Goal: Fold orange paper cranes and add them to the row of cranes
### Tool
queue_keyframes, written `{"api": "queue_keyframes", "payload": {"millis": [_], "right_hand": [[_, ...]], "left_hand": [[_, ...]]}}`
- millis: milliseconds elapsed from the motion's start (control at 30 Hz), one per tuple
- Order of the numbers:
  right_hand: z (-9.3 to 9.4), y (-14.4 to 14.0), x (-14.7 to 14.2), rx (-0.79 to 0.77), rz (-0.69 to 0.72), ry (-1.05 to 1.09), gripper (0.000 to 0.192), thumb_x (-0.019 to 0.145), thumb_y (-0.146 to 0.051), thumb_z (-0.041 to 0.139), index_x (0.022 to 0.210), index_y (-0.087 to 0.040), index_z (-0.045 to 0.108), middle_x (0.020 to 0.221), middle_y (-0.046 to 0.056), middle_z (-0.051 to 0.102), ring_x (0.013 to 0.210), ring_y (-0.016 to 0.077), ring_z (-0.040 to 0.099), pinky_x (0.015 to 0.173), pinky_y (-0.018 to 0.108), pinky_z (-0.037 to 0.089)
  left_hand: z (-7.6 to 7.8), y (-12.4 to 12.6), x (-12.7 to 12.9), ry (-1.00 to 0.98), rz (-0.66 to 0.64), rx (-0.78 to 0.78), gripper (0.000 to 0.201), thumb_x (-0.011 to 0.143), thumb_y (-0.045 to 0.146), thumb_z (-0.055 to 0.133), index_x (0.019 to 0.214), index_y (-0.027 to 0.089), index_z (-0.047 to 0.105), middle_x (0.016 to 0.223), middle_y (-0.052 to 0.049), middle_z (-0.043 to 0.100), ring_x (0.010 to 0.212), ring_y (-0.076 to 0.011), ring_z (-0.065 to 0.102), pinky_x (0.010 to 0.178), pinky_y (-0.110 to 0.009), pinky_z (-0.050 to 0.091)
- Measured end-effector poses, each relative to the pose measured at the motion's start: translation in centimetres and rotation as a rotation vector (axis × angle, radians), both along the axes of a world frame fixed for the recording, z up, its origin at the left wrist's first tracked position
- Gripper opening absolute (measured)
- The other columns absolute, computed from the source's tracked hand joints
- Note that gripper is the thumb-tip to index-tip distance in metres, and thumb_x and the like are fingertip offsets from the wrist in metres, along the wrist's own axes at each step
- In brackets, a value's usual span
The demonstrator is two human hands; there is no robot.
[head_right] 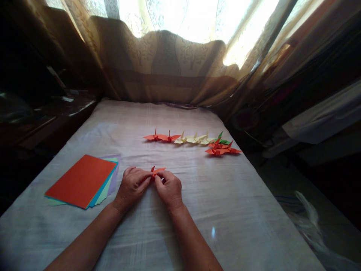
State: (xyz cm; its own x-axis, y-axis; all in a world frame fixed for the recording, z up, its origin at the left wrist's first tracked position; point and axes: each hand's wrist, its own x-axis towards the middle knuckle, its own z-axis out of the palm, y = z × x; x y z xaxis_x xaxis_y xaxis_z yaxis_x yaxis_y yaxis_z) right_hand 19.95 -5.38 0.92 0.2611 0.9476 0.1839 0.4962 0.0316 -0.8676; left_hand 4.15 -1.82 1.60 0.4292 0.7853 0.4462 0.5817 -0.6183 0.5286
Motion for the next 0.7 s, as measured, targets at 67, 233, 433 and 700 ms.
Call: {"api": "queue_keyframes", "payload": {"millis": [67, 233, 433, 700], "right_hand": [[-0.1, 0.1, 0.1, -0.002, 0.0, 0.012, 0.02, 0.08, -0.034, 0.057, 0.083, -0.024, 0.075, 0.084, 0.001, 0.076, 0.069, 0.0168, 0.066, 0.07, 0.028, 0.052], [-0.3, 0.2, 0.1, -0.029, 0.017, 0.036, 0.022, 0.079, -0.034, 0.057, 0.084, -0.023, 0.076, 0.084, 0.001, 0.076, 0.07, 0.0179, 0.067, 0.073, 0.029, 0.053], [0.0, 0.2, 0.1, -0.057, 0.039, 0.07, 0.021, 0.078, -0.033, 0.057, 0.082, -0.023, 0.075, 0.082, 0.0, 0.076, 0.07, 0.0172, 0.067, 0.074, 0.028, 0.054], [0.0, 0.5, 0.0, -0.083, 0.059, 0.086, 0.018, 0.077, -0.031, 0.058, 0.079, -0.024, 0.074, 0.076, -0.001, 0.075, 0.065, 0.016, 0.066, 0.067, 0.027, 0.053]], "left_hand": [[-0.1, 0.1, 0.0, -0.003, 0.0, -0.006, 0.014, 0.09, 0.021, 0.059, 0.094, 0.026, 0.071, 0.089, 0.001, 0.076, 0.084, -0.0189, 0.067, 0.099, -0.043, 0.032], [-0.4, 0.1, 0.0, -0.027, 0.001, -0.003, 0.011, 0.092, 0.024, 0.06, 0.094, 0.026, 0.07, 0.09, 0.001, 0.077, 0.084, -0.0187, 0.068, 0.098, -0.043, 0.031], [-0.5, 0.3, 0.1, -0.024, 0.031, 0.022, 0.007, 0.091, 0.027, 0.061, 0.095, 0.025, 0.067, 0.092, -0.001, 0.075, 0.087, -0.0195, 0.066, 0.093, -0.039, 0.038], [-0.9, 1.2, -0.5, -0.029, 0.005, -0.067, 0.03, 0.086, 0.025, 0.066, 0.116, 0.026, 0.062, 0.115, -0.005, 0.071, 0.11, -0.0232, 0.06, 0.1, -0.041, 0.037]]}}
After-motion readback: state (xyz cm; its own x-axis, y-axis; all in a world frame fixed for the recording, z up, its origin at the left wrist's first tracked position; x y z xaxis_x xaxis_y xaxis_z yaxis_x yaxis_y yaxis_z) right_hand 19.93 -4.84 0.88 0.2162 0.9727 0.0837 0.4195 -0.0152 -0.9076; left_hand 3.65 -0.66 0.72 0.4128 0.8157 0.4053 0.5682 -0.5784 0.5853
